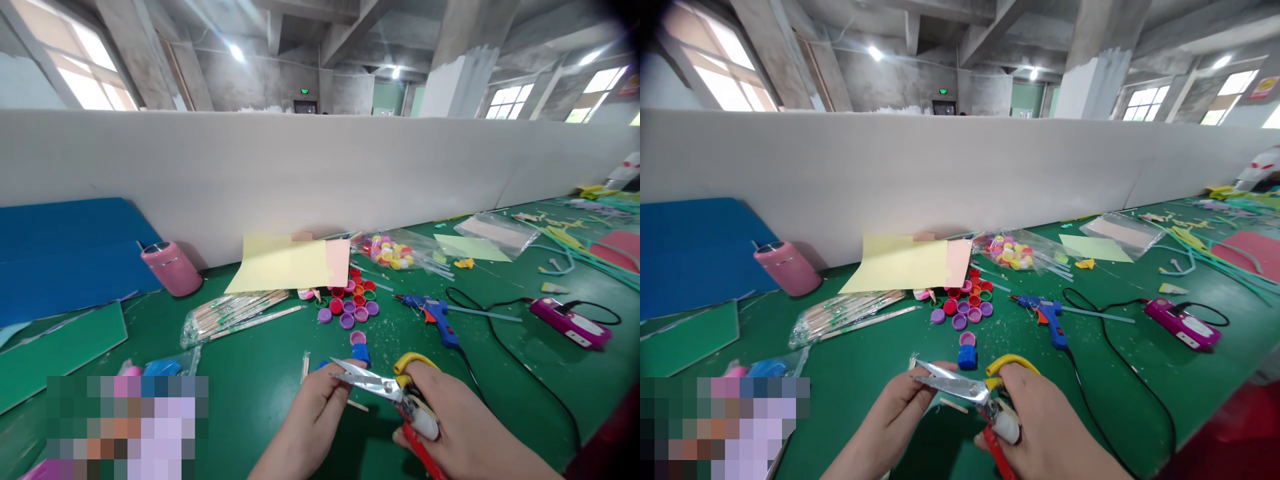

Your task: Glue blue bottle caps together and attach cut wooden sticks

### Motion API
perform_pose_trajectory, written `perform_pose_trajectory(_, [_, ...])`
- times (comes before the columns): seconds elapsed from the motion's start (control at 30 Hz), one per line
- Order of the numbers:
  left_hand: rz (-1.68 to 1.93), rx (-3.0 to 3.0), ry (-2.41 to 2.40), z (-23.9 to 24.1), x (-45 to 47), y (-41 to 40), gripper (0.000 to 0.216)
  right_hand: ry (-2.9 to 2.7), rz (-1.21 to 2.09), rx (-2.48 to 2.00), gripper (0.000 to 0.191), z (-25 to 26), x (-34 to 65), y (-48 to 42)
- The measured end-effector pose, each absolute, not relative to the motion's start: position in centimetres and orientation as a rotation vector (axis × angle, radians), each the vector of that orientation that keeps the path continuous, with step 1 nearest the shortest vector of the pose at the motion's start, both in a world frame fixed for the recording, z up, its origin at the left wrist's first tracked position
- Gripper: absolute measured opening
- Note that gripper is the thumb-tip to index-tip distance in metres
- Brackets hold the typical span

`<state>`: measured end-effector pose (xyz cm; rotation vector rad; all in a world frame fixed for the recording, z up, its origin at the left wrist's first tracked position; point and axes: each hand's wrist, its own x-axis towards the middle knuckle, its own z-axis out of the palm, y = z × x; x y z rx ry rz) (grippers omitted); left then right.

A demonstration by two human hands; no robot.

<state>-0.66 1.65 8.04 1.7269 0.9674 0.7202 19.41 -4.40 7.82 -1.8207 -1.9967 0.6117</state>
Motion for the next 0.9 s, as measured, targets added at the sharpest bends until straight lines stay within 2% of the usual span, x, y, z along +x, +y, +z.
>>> perform_pose_trajectory(0.5, [0.686,1.774,1.019,8.0,-0.5,1.7,0.029,-2.068,0.594,-1.876,0.027,7.2,19.5,-3.8])
perform_pose_trajectory(0.63, [0.746,1.739,1.042,8.3,-0.2,1.7,0.027,-1.938,0.585,-1.917,0.022,6.7,19.7,-3.5])
perform_pose_trajectory(0.8, [0.879,1.425,1.102,8.3,-0.3,2.3,0.023,-1.715,0.552,-2.034,0.020,5.5,21.3,-3.3])
perform_pose_trajectory(0.9, [1.044,1.024,1.064,8.2,-0.5,2.7,0.026,-1.709,0.448,-2.143,0.028,4.1,23.0,-3.8])
